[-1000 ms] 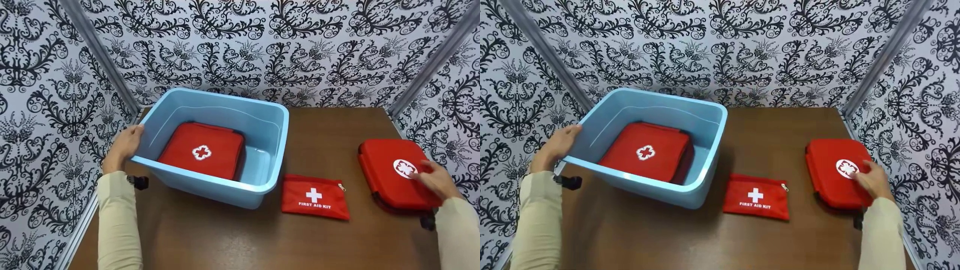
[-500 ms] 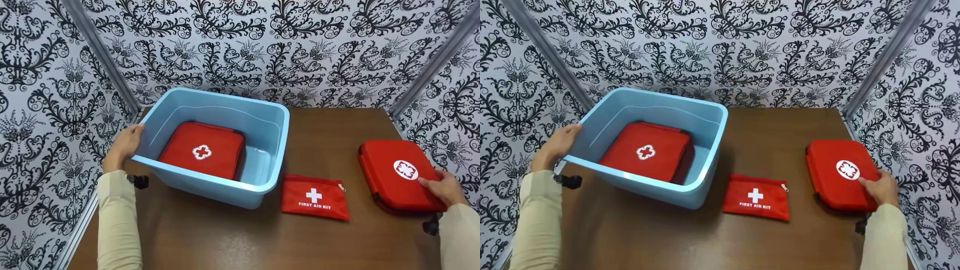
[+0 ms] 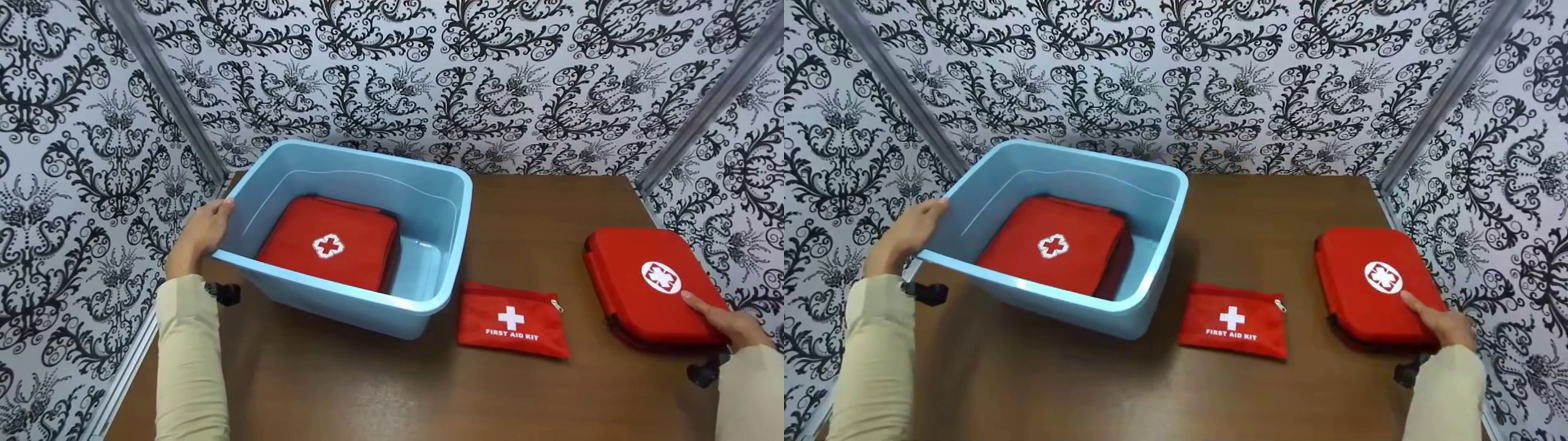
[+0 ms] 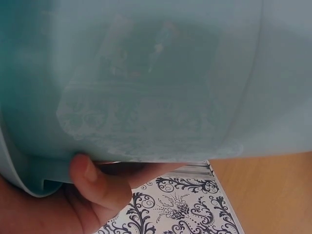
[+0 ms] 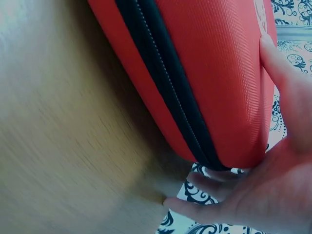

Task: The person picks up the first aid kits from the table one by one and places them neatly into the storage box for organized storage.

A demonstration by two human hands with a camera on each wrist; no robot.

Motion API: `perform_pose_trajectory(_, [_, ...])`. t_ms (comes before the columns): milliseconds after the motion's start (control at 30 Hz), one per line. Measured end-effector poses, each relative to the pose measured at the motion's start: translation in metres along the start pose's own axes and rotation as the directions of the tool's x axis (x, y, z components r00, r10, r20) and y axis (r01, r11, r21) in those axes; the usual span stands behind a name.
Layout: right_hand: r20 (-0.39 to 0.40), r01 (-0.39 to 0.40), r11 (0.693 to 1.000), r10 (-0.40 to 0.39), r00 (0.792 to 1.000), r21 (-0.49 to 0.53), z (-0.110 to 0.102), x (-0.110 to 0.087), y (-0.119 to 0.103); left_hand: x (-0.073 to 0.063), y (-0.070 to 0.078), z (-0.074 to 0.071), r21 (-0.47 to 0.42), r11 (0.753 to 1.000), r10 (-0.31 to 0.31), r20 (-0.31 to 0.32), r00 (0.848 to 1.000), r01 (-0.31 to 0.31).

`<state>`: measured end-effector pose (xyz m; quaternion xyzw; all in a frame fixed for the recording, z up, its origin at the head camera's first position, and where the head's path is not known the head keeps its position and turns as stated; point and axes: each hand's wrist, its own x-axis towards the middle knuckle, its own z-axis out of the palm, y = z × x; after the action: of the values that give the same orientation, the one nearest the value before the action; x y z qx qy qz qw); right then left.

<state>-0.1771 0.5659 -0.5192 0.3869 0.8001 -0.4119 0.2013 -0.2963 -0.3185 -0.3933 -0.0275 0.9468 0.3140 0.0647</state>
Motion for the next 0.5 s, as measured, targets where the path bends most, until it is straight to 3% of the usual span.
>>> perform_pose_trajectory(100, [0.096, -0.010, 1.000, 0.011, 0.995, -0.005, -0.001, 0.000, 0.001, 0.001, 0.001, -0.001, 0.022, 1.000, 0.019, -0.009, 1.000, -0.019])
perform_pose_trajectory(267, [0.248, -0.030, 0.999, 0.026, 0.968, 0.012, -0.002, -0.012, -0.002, 0.001, 0.003, 0.001, 0.009, 1.000, 0.013, 0.000, 1.000, -0.013])
perform_pose_trajectory(500, [0.220, -0.073, 0.995, 0.057, 0.974, 0.063, 0.000, -0.013, -0.008, 0.001, 0.002, 0.001, 0.004, 1.000, 0.001, 0.006, 1.000, -0.001])
